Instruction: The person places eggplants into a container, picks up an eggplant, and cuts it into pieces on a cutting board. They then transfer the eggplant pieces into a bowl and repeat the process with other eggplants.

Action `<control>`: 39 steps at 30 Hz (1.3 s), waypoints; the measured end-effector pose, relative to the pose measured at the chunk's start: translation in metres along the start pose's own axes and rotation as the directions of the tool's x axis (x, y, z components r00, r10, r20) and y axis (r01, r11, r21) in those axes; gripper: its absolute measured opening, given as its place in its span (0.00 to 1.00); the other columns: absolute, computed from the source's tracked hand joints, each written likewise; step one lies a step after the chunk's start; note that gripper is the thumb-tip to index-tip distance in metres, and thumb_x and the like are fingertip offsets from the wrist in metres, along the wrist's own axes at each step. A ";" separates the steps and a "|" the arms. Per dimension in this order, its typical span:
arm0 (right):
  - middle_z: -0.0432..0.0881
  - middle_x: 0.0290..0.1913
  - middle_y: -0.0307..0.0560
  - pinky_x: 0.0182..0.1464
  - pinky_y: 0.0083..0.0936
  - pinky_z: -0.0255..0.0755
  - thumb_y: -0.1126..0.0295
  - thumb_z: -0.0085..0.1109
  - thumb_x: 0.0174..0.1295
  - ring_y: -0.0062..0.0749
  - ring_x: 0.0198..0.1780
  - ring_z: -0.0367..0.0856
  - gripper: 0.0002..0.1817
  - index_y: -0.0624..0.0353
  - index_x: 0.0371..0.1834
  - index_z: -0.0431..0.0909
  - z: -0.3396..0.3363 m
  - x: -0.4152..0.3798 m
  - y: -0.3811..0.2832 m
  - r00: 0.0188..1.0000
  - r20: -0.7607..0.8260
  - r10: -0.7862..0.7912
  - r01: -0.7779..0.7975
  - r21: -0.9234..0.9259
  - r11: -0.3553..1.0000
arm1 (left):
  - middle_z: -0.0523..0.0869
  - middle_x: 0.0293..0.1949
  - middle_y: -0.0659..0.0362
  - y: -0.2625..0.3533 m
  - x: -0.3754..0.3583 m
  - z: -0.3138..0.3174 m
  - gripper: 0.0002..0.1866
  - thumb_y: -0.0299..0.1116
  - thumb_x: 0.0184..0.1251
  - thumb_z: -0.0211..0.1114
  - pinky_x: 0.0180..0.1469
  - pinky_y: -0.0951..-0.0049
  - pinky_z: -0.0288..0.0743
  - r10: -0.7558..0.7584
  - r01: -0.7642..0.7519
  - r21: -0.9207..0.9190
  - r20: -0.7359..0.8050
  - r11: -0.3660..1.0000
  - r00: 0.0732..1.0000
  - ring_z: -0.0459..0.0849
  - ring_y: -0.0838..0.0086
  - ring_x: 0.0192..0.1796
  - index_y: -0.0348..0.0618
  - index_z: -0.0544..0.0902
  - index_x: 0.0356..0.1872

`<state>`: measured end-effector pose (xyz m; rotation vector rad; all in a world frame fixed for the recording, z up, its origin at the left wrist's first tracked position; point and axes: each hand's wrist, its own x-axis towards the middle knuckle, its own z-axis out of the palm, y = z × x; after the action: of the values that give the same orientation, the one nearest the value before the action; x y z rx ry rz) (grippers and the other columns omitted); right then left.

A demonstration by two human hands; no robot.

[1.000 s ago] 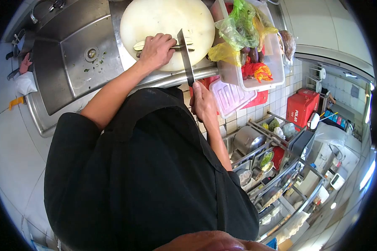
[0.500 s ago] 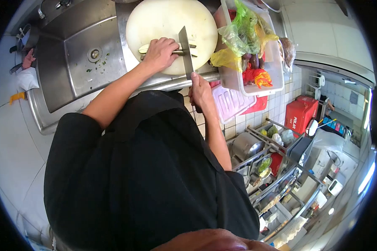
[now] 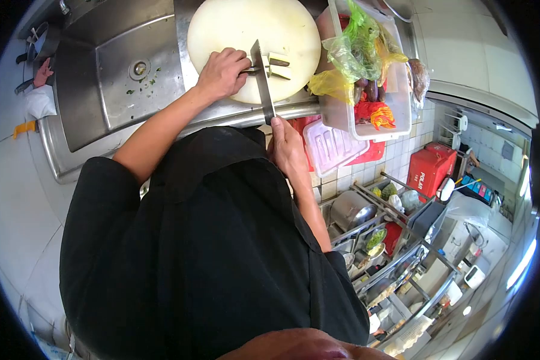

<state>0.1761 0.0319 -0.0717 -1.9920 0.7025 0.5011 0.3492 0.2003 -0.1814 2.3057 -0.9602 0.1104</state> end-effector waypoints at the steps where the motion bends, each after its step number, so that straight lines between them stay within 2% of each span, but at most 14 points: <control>1: 0.83 0.28 0.60 0.44 0.43 0.76 0.47 0.42 0.83 0.44 0.31 0.85 0.30 0.63 0.68 0.77 -0.002 -0.002 -0.003 0.999 0.015 0.029 -0.029 -0.001 1.000 | 0.83 0.51 0.58 -0.001 0.000 0.002 0.13 0.31 0.60 0.70 0.55 0.58 0.73 0.007 -0.006 0.003 -0.005 1.000 1.000 0.80 0.60 0.59 0.43 0.84 0.46; 6: 0.83 0.29 0.60 0.45 0.44 0.76 0.48 0.42 0.83 0.46 0.32 0.85 0.29 0.62 0.68 0.78 -0.011 -0.013 -0.021 0.999 0.015 0.034 -0.033 -0.080 0.996 | 0.83 0.48 0.62 0.001 0.001 0.006 0.12 0.32 0.58 0.69 0.52 0.59 0.73 0.015 -0.013 0.052 -0.055 0.999 0.998 0.80 0.64 0.55 0.47 0.84 0.43; 9: 0.85 0.34 0.64 0.49 0.45 0.76 0.49 0.42 0.83 0.51 0.38 0.87 0.29 0.62 0.68 0.78 -0.009 -0.008 -0.002 1.000 0.003 -0.023 0.024 -0.065 0.998 | 0.83 0.47 0.62 0.001 0.000 0.007 0.12 0.33 0.58 0.69 0.52 0.59 0.73 0.000 0.002 0.065 -0.034 0.998 0.999 0.80 0.65 0.55 0.47 0.84 0.44; 12: 0.86 0.40 0.69 0.55 0.46 0.75 0.49 0.41 0.83 0.59 0.46 0.87 0.29 0.62 0.68 0.77 -0.014 -0.011 -0.010 0.995 0.055 0.086 -0.083 -0.050 0.995 | 0.83 0.47 0.62 0.001 0.001 0.006 0.13 0.33 0.58 0.69 0.51 0.60 0.72 -0.006 0.008 0.078 -0.016 0.997 1.000 0.80 0.65 0.55 0.48 0.84 0.44; 15: 0.86 0.44 0.72 0.58 0.47 0.74 0.49 0.40 0.83 0.64 0.52 0.86 0.29 0.63 0.67 0.77 -0.008 -0.005 -0.008 1.000 0.021 -0.004 0.006 -0.094 0.996 | 0.83 0.48 0.60 0.001 0.001 0.006 0.14 0.32 0.58 0.70 0.54 0.60 0.72 -0.019 0.020 0.056 -0.011 0.998 1.000 0.80 0.63 0.56 0.46 0.84 0.46; 18: 0.85 0.44 0.73 0.59 0.49 0.73 0.49 0.39 0.83 0.66 0.53 0.84 0.30 0.64 0.67 0.77 0.009 0.036 0.011 0.995 0.007 -0.096 0.095 -0.172 0.981 | 0.83 0.49 0.58 0.003 -0.002 0.007 0.14 0.31 0.58 0.71 0.56 0.59 0.72 -0.037 0.037 0.012 -0.001 0.999 0.999 0.80 0.61 0.57 0.45 0.84 0.46; 20: 0.86 0.41 0.71 0.57 0.49 0.75 0.48 0.39 0.83 0.63 0.48 0.86 0.30 0.64 0.67 0.77 0.012 0.046 0.007 0.999 0.000 -0.052 0.051 -0.142 0.988 | 0.83 0.49 0.57 0.001 0.001 0.005 0.14 0.32 0.59 0.71 0.57 0.58 0.72 -0.049 0.049 -0.025 -0.004 0.998 0.999 0.80 0.59 0.58 0.44 0.84 0.46; 22: 0.84 0.28 0.62 0.45 0.45 0.79 0.47 0.39 0.83 0.51 0.33 0.88 0.31 0.64 0.66 0.77 0.005 0.042 -0.007 0.996 0.059 0.060 -0.055 -0.073 0.996 | 0.84 0.50 0.56 -0.001 -0.001 0.002 0.15 0.33 0.59 0.73 0.59 0.57 0.73 -0.069 0.069 -0.079 0.003 0.994 0.998 0.80 0.57 0.58 0.43 0.83 0.46; 25: 0.79 0.21 0.52 0.33 0.39 0.76 0.46 0.38 0.83 0.38 0.22 0.82 0.31 0.63 0.66 0.78 -0.007 0.035 -0.013 0.991 0.110 0.073 -0.072 -0.013 0.997 | 0.84 0.53 0.54 -0.019 -0.007 -0.019 0.16 0.33 0.58 0.74 0.61 0.56 0.74 -0.051 0.045 -0.265 -0.018 0.963 0.999 0.81 0.55 0.59 0.41 0.82 0.46; 26: 0.78 0.20 0.49 0.29 0.37 0.73 0.47 0.38 0.84 0.34 0.20 0.79 0.31 0.63 0.65 0.78 -0.005 0.033 -0.011 0.998 0.062 0.008 -0.007 -0.017 1.000 | 0.84 0.53 0.52 -0.022 -0.011 -0.030 0.18 0.32 0.57 0.76 0.63 0.57 0.74 -0.058 0.054 -0.257 -0.011 0.965 0.998 0.81 0.53 0.59 0.41 0.81 0.46; 29: 0.78 0.20 0.48 0.29 0.36 0.73 0.47 0.39 0.84 0.34 0.19 0.79 0.30 0.64 0.63 0.79 -0.006 0.019 -0.013 0.998 0.019 -0.067 0.067 0.005 0.998 | 0.84 0.51 0.52 -0.029 -0.026 -0.040 0.18 0.32 0.57 0.75 0.63 0.56 0.74 -0.029 0.030 -0.215 0.007 0.976 1.000 0.81 0.53 0.58 0.40 0.81 0.47; 32: 0.78 0.19 0.48 0.31 0.36 0.74 0.47 0.40 0.84 0.35 0.21 0.79 0.30 0.64 0.63 0.79 -0.012 0.000 -0.032 0.994 0.114 -0.005 0.004 0.015 1.000 | 0.84 0.51 0.52 -0.028 -0.028 -0.033 0.16 0.32 0.57 0.74 0.62 0.57 0.73 0.002 -0.006 -0.161 -0.026 0.987 1.000 0.81 0.54 0.58 0.41 0.82 0.45; 36: 0.77 0.19 0.49 0.31 0.37 0.74 0.46 0.40 0.84 0.34 0.21 0.79 0.31 0.63 0.64 0.79 -0.009 -0.009 -0.037 0.990 0.119 -0.076 0.085 -0.071 0.994 | 0.83 0.50 0.52 -0.024 -0.027 -0.028 0.15 0.32 0.55 0.74 0.62 0.57 0.72 -0.001 -0.003 -0.104 -0.041 0.995 0.999 0.81 0.55 0.57 0.41 0.82 0.43; 39: 0.84 0.27 0.60 0.41 0.44 0.78 0.47 0.39 0.83 0.48 0.31 0.87 0.30 0.64 0.64 0.79 -0.004 -0.007 -0.037 0.992 0.126 0.018 -0.004 -0.105 0.994 | 0.82 0.43 0.56 -0.023 -0.027 -0.021 0.14 0.32 0.54 0.73 0.59 0.56 0.72 0.027 -0.044 -0.103 -0.155 0.994 0.988 0.81 0.58 0.53 0.42 0.81 0.40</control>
<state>0.1956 0.0452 -0.0421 -2.0340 0.6194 0.6773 0.3478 0.2409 -0.1847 2.1494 -0.9069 0.2419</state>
